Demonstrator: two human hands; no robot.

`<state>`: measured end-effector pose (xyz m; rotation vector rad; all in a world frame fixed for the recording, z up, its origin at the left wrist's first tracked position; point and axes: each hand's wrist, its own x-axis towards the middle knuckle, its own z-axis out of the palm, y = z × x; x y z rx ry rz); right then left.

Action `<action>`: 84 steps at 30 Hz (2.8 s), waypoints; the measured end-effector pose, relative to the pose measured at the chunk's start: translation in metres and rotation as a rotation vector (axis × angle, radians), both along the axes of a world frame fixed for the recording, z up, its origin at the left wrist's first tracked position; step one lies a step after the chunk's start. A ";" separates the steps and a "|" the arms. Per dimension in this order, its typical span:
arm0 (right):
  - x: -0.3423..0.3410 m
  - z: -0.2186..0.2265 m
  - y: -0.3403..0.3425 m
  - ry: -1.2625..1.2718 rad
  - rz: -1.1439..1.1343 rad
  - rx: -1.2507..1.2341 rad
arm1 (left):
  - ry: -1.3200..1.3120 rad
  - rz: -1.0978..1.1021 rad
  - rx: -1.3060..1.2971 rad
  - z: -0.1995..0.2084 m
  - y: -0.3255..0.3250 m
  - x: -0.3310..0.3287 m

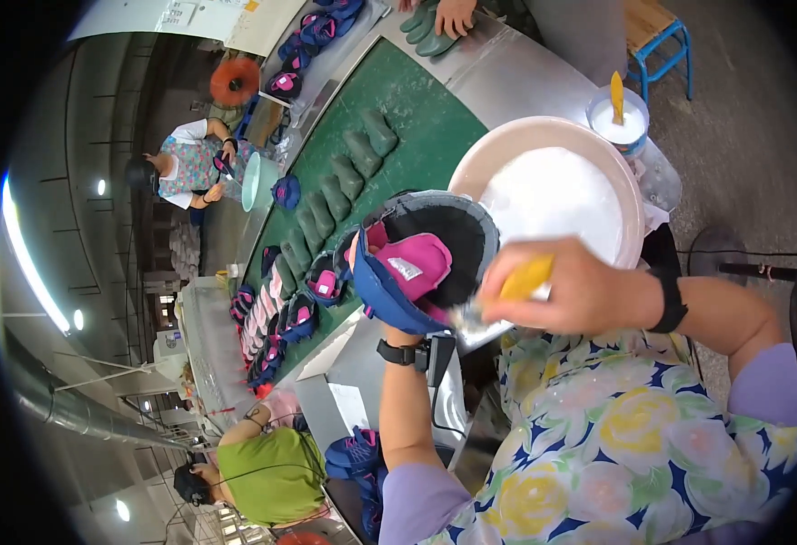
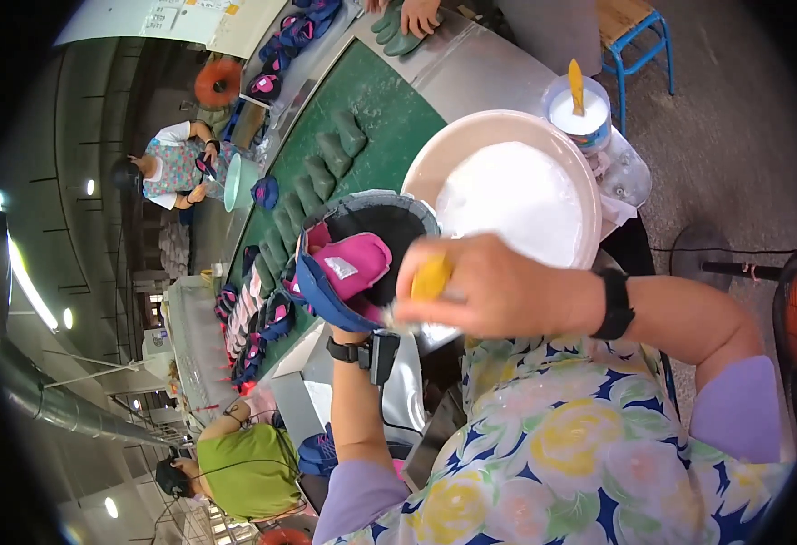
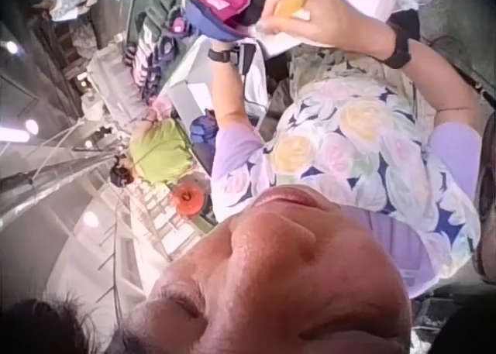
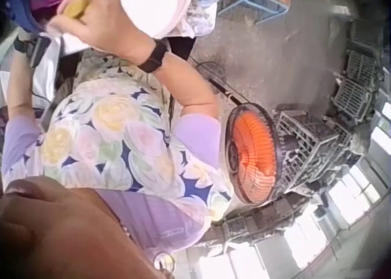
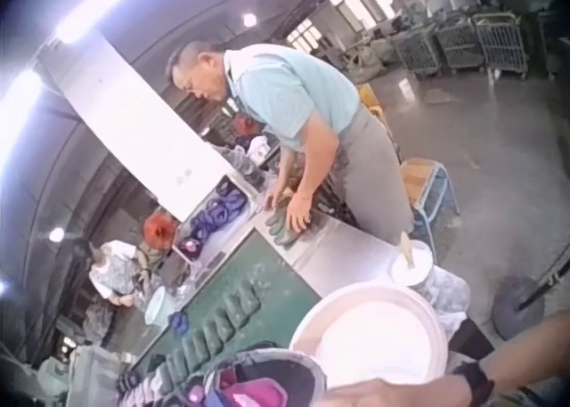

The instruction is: The recorder uses a brush to apply a white adhesive or sealant to the inner edges and seams of shoe uppers at a manufacturing station.

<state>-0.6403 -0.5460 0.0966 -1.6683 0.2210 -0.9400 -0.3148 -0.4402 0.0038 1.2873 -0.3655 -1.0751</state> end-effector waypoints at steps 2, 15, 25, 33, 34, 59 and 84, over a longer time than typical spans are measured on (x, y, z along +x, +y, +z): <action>0.009 -0.007 -0.001 0.008 0.043 -0.030 | -0.037 0.013 -0.019 -0.006 0.010 0.005; -0.011 -0.016 -0.078 0.313 -0.357 0.117 | -0.086 0.247 -0.150 -0.037 -0.061 0.165; 0.016 -0.031 -0.104 0.539 -0.348 0.403 | -0.035 0.428 0.224 -0.074 -0.220 0.365; 0.011 -0.030 -0.108 0.595 -0.336 0.384 | -1.032 -0.248 0.705 -0.064 -0.130 0.252; 0.010 -0.029 -0.109 0.617 -0.329 0.332 | -0.865 -0.240 0.722 -0.059 -0.122 0.225; 0.004 -0.092 -0.082 0.751 0.190 -0.627 | -0.890 -0.421 0.514 0.036 -0.041 0.033; -0.014 -0.023 -0.108 0.147 -0.389 0.158 | -0.649 -0.486 -0.051 0.055 -0.099 -0.084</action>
